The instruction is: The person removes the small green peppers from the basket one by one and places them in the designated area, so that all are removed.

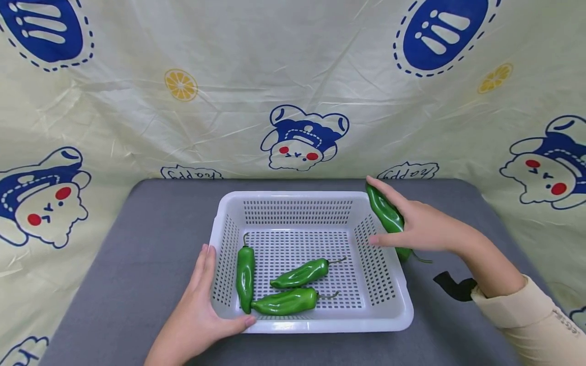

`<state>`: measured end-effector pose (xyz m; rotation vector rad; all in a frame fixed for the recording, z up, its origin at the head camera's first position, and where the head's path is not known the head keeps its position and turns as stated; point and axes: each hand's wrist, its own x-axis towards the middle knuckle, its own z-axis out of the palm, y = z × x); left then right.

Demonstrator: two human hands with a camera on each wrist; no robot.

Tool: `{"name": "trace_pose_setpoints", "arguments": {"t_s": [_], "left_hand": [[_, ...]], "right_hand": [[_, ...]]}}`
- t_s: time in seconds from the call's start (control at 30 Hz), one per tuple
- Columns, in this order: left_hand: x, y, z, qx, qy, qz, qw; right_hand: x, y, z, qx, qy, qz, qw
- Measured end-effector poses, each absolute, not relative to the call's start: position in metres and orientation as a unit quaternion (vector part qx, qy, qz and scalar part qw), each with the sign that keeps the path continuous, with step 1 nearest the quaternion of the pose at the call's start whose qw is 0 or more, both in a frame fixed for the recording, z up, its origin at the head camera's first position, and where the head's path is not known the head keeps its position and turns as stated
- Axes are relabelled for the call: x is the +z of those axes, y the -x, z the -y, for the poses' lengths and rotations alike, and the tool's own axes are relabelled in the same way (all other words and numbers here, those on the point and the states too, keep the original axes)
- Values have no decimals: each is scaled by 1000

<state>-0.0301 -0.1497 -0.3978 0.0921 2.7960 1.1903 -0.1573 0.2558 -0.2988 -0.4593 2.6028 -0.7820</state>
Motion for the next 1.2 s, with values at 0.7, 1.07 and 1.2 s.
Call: {"name": "trace_pose_setpoints", "arguments": {"t_s": [0.7,1.07,1.2], "left_hand": [[-399,33,150,399,-27,-915,54],[-399,33,150,397,-26,-916,55],[-398,32,150,399,-22,-915,60]], "right_hand": [[-353,163,-336,-219,93,-952,192],[-379,163,-322,-148,84,-966,195],[-384,162,-316,-115,79,-971,195]]}}
